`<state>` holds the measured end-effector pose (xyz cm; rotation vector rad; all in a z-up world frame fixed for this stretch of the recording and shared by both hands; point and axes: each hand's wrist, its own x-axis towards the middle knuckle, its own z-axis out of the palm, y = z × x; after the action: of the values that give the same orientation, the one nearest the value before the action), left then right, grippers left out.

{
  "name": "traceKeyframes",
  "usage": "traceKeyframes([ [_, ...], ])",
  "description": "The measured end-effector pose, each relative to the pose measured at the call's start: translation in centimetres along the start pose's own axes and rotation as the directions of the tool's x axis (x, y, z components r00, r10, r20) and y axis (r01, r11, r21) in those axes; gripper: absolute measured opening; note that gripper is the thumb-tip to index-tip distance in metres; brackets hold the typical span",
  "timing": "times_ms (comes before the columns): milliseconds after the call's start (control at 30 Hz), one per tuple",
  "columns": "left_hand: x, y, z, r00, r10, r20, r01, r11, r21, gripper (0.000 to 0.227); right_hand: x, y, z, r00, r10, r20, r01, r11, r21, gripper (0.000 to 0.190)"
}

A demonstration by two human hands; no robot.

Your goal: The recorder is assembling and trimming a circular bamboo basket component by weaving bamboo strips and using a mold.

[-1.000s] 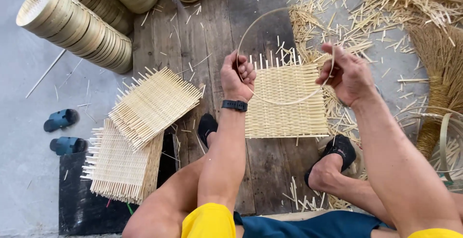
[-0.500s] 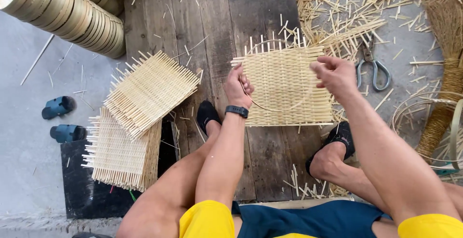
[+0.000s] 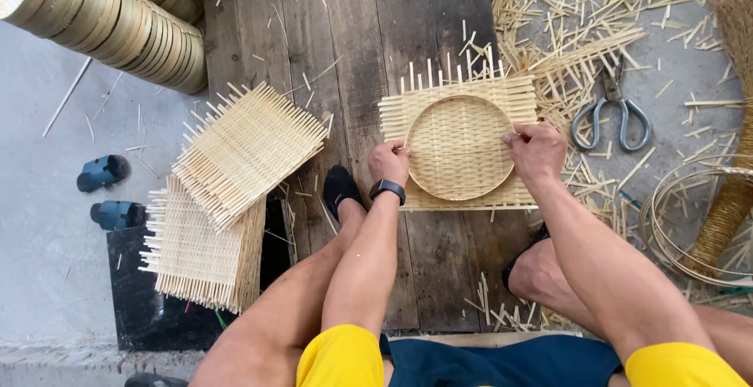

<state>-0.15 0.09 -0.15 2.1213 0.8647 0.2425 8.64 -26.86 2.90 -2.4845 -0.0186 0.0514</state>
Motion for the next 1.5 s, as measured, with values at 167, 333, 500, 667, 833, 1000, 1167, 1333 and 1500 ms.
traceKeyframes([
  [167, 1.0, 0.3, -0.6, 0.984, -0.168, 0.061, 0.169, 0.985, -0.026, 0.016, 0.5, 1.2, 0.3, 0.998, 0.056, 0.003, -0.056, 0.997, 0.058, 0.018],
  [333, -0.5, 0.9, -1.8, 0.964, -0.245, 0.101, 0.231, 0.964, 0.134, 0.012, 0.1, 3.9, 1.2, 0.997, 0.01, 0.076, -0.007, 0.999, -0.05, 0.017],
  [500, 1.7, -0.9, -0.2, 0.908, -0.363, 0.21, 0.41, 0.873, -0.264, 0.014, 1.0, 2.6, 0.3, 0.999, 0.028, 0.038, -0.031, 0.996, 0.08, 0.021],
  [667, 2.9, -4.6, 2.1, 0.875, -0.372, 0.31, 0.468, 0.813, -0.346, 0.017, 0.7, 1.9, -0.5, 0.994, 0.075, 0.076, -0.081, 0.993, 0.089, 0.021],
  [833, 2.4, -1.3, -0.4, 0.812, -0.458, 0.361, 0.552, 0.805, -0.219, 0.014, 1.2, 2.0, -0.4, 0.991, 0.085, 0.104, -0.096, 0.99, 0.103, 0.021],
  [1000, 1.1, 2.3, -2.8, 0.866, -0.412, 0.284, 0.46, 0.879, -0.128, 0.014, 2.3, 1.8, -0.6, 0.979, 0.119, 0.168, -0.127, 0.991, 0.04, 0.025],
  [1167, 2.1, -3.5, 0.8, 0.88, -0.343, 0.329, 0.435, 0.86, -0.268, 0.015, 2.1, 2.6, -0.9, 0.984, 0.068, 0.163, -0.077, 0.996, 0.049, 0.028],
  [1333, 3.1, -6.5, 1.6, 0.787, -0.37, 0.493, 0.603, 0.629, -0.49, 0.016, 3.7, 3.0, -1.4, 0.954, 0.088, 0.286, -0.123, 0.986, 0.109, 0.029],
  [1500, 3.7, -5.5, 0.2, 0.77, -0.361, 0.526, 0.562, 0.775, -0.291, 0.018, 2.0, 2.3, -0.8, 0.981, -0.137, 0.139, 0.138, 0.99, -0.002, 0.03],
])
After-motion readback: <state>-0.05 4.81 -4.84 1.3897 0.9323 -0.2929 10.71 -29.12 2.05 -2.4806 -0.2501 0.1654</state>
